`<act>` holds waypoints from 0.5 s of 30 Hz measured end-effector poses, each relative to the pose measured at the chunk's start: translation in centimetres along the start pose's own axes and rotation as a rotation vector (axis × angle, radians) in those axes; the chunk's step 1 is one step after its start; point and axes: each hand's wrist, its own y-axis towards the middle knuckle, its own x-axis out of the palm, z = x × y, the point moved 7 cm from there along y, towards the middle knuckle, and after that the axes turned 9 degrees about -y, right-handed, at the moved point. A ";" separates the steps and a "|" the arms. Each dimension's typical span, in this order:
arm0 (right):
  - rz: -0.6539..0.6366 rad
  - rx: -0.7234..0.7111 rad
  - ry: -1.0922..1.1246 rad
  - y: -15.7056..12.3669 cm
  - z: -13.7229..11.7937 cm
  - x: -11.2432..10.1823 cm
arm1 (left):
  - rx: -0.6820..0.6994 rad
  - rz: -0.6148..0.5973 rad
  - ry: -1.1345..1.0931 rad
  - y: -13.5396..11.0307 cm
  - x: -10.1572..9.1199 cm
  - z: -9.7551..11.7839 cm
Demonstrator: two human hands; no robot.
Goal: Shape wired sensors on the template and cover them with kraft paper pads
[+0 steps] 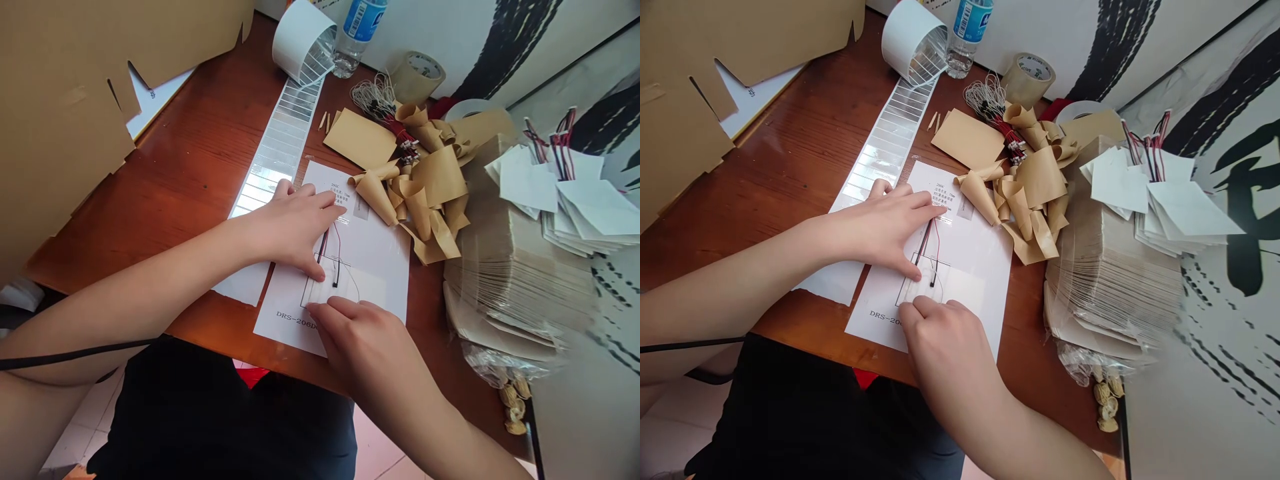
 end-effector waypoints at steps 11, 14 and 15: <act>-0.044 0.001 -0.006 -0.1 0.1 0.4 | -0.006 -0.067 -0.013 -0.4 0.0 0.0; -0.072 0.004 -0.006 -0.2 0.1 0.6 | -0.016 -0.079 0.017 -0.7 0.4 0.3; -0.081 0.002 -0.001 -0.2 0.1 0.6 | -0.020 -0.077 0.030 -0.8 0.5 0.4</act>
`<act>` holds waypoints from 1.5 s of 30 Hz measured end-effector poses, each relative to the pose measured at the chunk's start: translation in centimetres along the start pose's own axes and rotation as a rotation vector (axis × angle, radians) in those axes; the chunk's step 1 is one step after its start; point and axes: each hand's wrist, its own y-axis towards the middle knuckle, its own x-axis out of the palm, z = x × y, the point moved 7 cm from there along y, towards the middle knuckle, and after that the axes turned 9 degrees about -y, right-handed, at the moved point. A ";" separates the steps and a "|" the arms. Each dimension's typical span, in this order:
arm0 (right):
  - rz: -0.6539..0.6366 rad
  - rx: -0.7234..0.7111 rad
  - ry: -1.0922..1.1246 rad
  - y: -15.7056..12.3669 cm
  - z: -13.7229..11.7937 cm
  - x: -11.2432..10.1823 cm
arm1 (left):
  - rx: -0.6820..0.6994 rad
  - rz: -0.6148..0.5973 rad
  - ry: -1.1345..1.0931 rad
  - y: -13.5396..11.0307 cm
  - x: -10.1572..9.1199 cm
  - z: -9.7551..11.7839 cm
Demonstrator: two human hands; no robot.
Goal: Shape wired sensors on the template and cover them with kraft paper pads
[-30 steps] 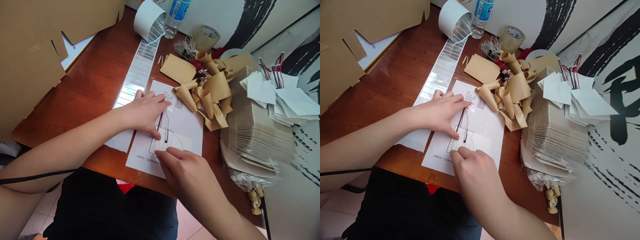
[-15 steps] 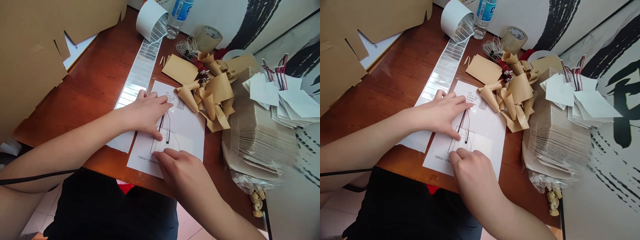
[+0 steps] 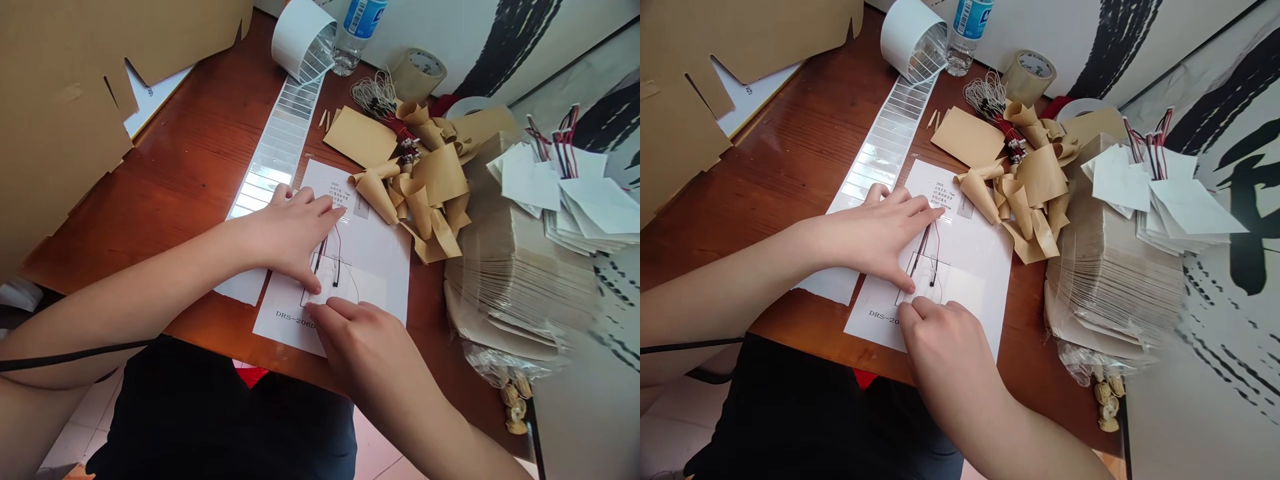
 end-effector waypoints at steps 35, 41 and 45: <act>-0.093 0.046 0.145 -0.9 1.1 -0.8 | 0.011 -0.056 0.034 -0.7 0.1 0.7; -0.052 0.023 0.133 -0.8 0.8 -1.1 | 0.020 -0.049 0.065 -0.8 0.3 0.9; -0.048 0.011 0.139 -0.8 0.7 -1.0 | 0.004 -0.056 0.071 -0.9 0.3 1.1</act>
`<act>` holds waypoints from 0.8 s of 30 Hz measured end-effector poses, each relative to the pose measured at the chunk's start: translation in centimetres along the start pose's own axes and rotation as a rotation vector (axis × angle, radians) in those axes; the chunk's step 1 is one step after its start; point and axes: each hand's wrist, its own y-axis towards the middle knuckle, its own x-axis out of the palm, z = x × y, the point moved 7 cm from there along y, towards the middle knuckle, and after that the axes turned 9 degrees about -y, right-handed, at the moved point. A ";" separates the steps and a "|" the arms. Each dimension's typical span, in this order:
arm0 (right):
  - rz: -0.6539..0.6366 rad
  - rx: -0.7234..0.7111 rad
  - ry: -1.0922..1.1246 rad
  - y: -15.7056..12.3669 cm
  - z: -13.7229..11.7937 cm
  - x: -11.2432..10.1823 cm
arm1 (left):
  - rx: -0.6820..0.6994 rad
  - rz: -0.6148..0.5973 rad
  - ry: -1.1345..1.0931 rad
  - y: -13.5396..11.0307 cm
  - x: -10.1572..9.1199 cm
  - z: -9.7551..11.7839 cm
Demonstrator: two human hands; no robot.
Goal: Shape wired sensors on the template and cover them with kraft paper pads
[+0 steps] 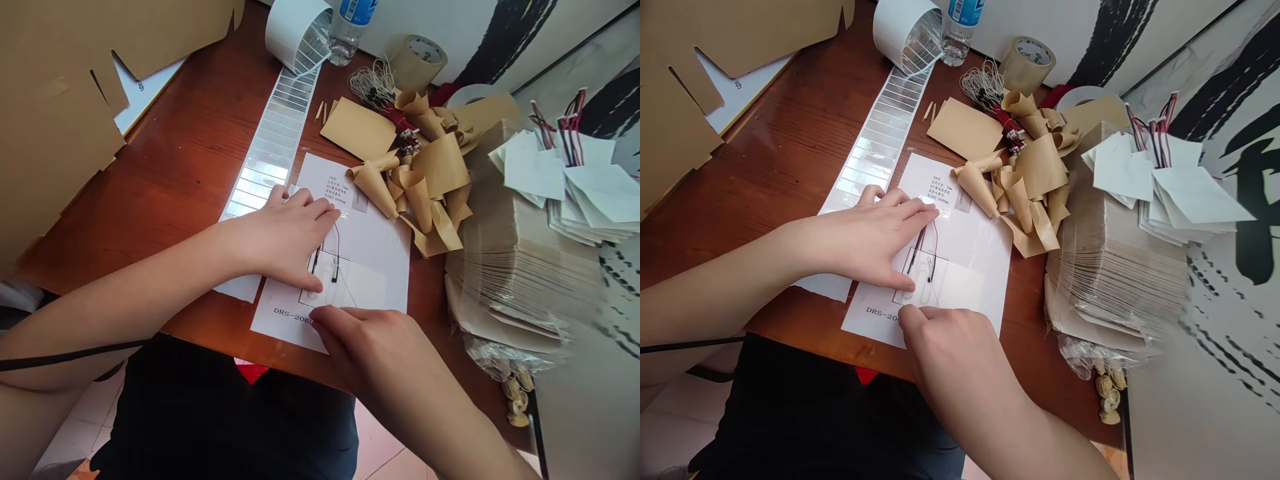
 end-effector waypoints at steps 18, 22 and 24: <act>-0.073 0.020 -0.006 0.3 0.0 0.0 | 0.008 0.013 -0.025 0.1 0.3 -0.1; -0.105 0.064 -0.022 0.4 0.7 0.0 | -0.002 0.004 -0.027 0.1 0.4 -0.1; -0.113 0.093 -0.037 0.5 1.1 0.1 | 0.005 0.005 -0.025 0.1 0.4 0.0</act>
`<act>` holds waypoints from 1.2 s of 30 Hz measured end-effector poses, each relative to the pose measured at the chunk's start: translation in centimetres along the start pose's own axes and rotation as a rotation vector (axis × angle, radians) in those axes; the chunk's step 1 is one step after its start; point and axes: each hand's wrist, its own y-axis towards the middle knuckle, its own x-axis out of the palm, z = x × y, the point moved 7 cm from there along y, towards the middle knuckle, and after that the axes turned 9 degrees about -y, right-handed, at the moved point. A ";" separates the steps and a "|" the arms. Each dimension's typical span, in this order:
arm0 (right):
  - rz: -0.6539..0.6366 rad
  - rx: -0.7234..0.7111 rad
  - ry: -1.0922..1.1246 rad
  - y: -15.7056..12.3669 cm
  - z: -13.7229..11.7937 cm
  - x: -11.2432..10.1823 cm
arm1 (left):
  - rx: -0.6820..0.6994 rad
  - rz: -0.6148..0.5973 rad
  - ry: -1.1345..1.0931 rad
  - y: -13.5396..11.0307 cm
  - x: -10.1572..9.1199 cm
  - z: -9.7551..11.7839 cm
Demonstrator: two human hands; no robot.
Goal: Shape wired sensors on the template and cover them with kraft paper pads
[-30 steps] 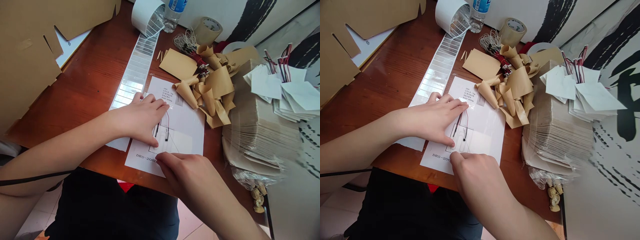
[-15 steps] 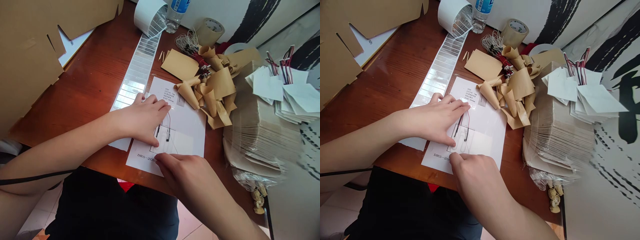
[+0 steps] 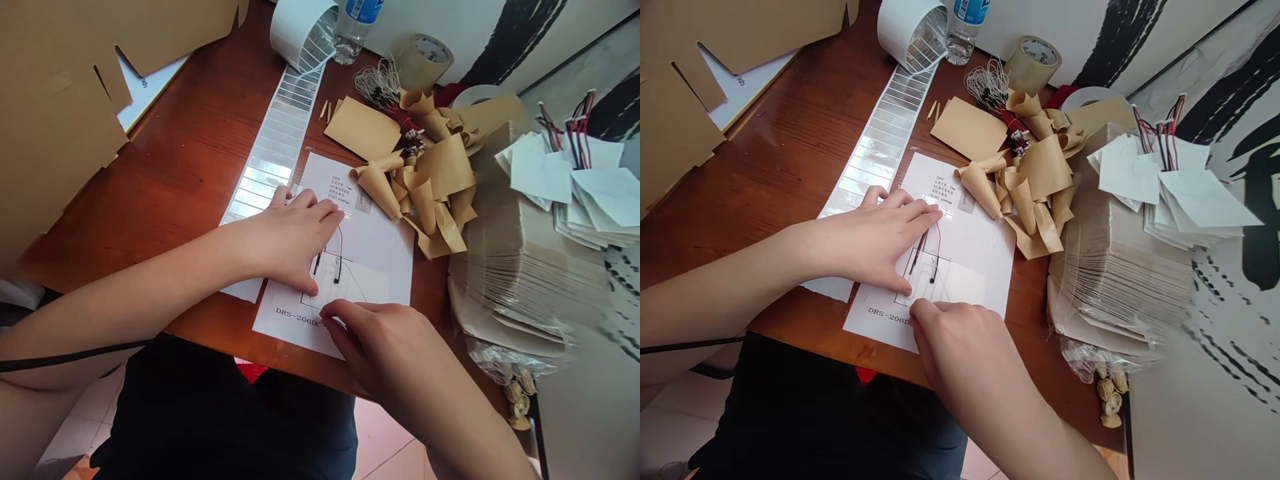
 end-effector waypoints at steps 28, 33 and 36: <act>-0.074 0.179 -0.003 1.8 1.6 -0.4 | 0.004 -0.076 -0.012 -0.3 -0.1 0.0; -0.032 0.174 0.015 1.8 1.7 -0.4 | 0.009 -0.091 -0.017 -0.3 -0.1 0.1; -0.004 0.163 0.028 1.8 1.7 -0.3 | 0.008 -0.070 -0.013 -0.4 0.1 0.3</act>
